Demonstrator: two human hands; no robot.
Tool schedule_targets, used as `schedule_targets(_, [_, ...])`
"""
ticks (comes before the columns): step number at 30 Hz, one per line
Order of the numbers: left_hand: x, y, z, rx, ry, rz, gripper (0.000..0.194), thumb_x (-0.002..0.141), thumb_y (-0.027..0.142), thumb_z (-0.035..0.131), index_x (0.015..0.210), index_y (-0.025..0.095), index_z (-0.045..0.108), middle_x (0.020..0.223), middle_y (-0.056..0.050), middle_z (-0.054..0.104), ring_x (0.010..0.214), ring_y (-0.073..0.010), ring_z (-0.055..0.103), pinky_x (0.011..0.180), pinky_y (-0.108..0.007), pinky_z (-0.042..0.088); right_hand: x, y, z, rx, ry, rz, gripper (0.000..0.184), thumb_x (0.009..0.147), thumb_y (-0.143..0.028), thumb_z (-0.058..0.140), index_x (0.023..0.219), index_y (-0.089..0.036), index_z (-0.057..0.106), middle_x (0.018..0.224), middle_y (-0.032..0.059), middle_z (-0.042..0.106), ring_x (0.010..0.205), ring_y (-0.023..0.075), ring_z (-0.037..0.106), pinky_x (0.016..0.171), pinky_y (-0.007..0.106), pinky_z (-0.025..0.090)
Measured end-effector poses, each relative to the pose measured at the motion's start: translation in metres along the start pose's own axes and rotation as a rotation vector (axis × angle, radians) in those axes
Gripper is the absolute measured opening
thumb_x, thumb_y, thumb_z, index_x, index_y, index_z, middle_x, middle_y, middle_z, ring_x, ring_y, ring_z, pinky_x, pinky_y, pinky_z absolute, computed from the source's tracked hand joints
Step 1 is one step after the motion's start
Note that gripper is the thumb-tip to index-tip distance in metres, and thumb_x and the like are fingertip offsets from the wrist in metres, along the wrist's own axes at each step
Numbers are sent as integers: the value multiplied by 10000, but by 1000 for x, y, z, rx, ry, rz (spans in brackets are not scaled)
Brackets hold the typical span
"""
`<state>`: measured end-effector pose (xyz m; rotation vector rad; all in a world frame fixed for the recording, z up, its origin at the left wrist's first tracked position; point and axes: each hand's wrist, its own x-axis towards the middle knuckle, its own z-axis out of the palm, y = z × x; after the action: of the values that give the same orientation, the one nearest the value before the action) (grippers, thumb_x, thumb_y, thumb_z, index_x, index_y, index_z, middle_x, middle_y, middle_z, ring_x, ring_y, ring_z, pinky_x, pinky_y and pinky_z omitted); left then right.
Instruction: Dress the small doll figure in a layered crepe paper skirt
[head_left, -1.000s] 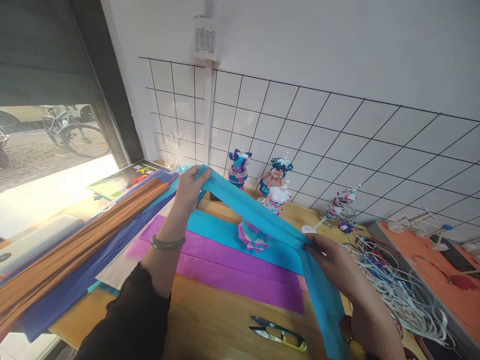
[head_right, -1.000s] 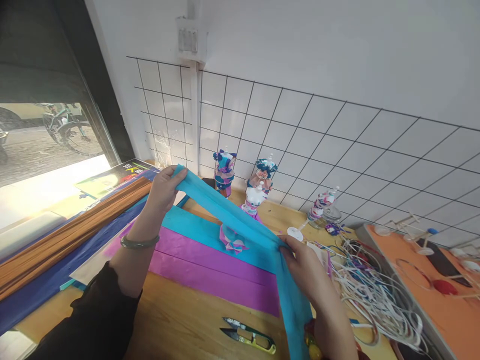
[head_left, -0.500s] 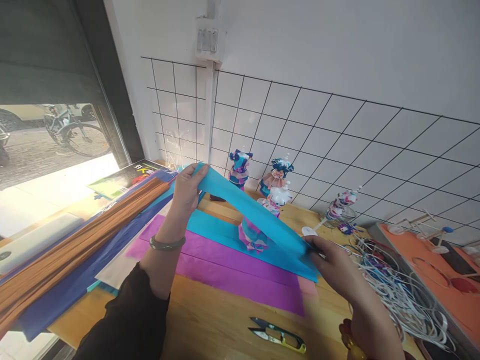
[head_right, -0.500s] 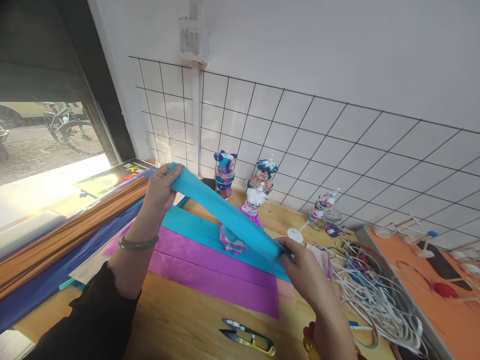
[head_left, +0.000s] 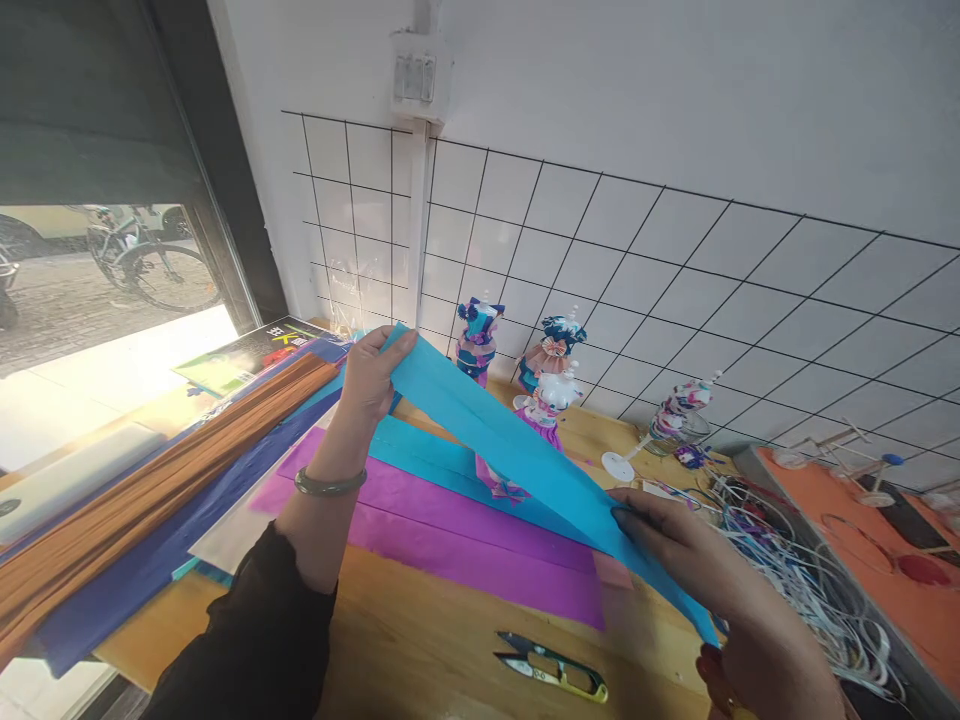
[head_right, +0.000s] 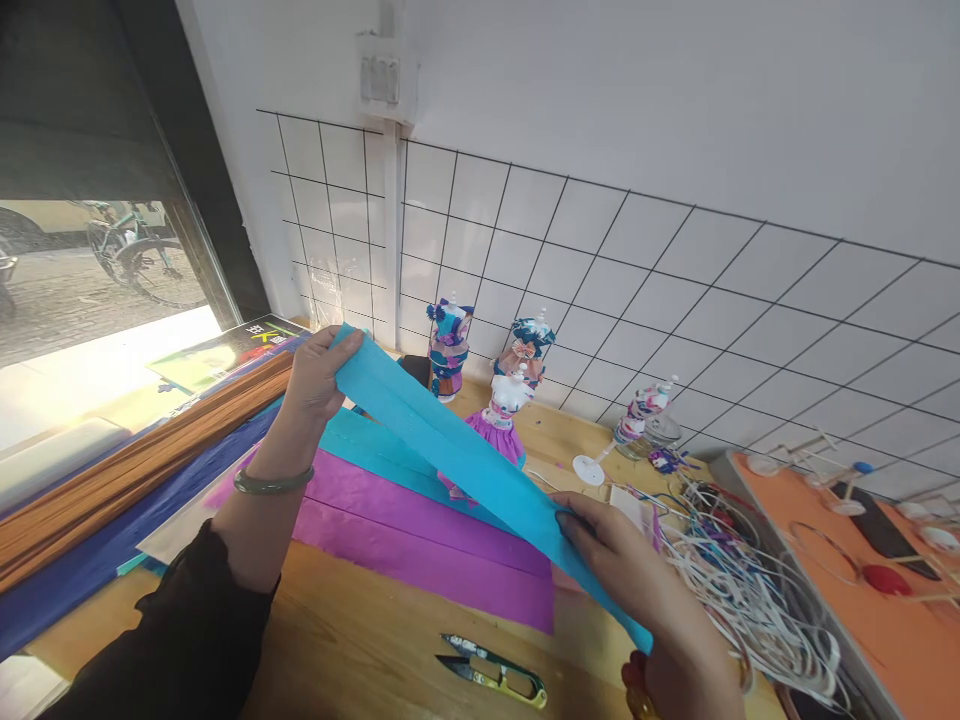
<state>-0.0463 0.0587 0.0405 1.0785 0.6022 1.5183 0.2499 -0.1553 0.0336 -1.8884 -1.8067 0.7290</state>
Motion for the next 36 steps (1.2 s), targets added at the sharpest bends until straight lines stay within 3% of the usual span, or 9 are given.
schedule_targets(6, [-4,1,2,10,-47,-4,231,613,323,784,723,166,654,612,12,623,520,-96,567,485,-209,484,2,15,0,-17,77,34,385,856,-477,418,1004,-226,670,995,66,712,910,263,639,804,352,497])
schedule_targets(10, [-7,-1,0,74,-199,-35,240,636,354,765,725,163,650,584,17,598,492,-90,547,455,-200,455,3,28,-3,-61,70,49,366,849,-458,431,1006,-237,677,1007,46,713,931,246,635,801,322,494])
schedule_targets(15, [-21,5,8,335,-556,-4,211,680,357,729,737,162,673,700,-22,649,590,-102,577,510,-195,444,11,59,-4,-173,-18,203,371,802,-376,445,1008,-189,690,776,57,714,680,223,641,619,320,488])
schedule_targets(18, [-30,12,17,489,-847,-17,200,716,365,692,786,177,693,701,-31,647,591,-103,569,496,-193,419,16,78,-1,-187,-71,256,312,749,-296,499,951,-201,716,787,53,721,714,220,664,644,315,490])
schedule_targets(21, [-34,14,24,643,-1158,-119,334,734,397,673,1009,209,681,531,25,564,440,-78,490,408,-184,323,20,93,1,-241,-65,313,284,683,-215,544,893,-201,734,824,69,730,760,232,678,702,341,495])
schedule_targets(24, [-34,10,27,779,-1366,-272,551,754,408,656,1261,224,543,432,69,503,380,-86,490,404,-182,313,22,97,4,-282,-48,358,296,625,-160,573,869,-180,739,846,102,731,785,265,681,719,377,497])
schedule_targets(28, [-34,0,29,890,-1464,-281,426,786,346,623,1186,200,604,457,46,580,473,-115,582,524,-193,415,23,71,10,-239,-68,326,321,712,-228,573,998,-189,713,874,97,732,799,249,682,720,364,512])
schedule_targets(33, [-43,-10,37,910,-1543,-261,402,815,313,575,1200,199,593,472,42,587,486,-123,587,542,-211,437,18,-3,26,73,-171,2,298,822,-435,560,997,-247,711,1103,67,691,982,245,639,837,371,504])
schedule_targets(36, [-50,-10,43,906,-1589,-212,421,798,313,602,1203,199,591,466,40,572,503,-131,584,515,-206,421,16,-36,40,128,-167,-75,361,836,-440,563,1129,-251,658,1219,74,633,1085,246,591,911,389,472])
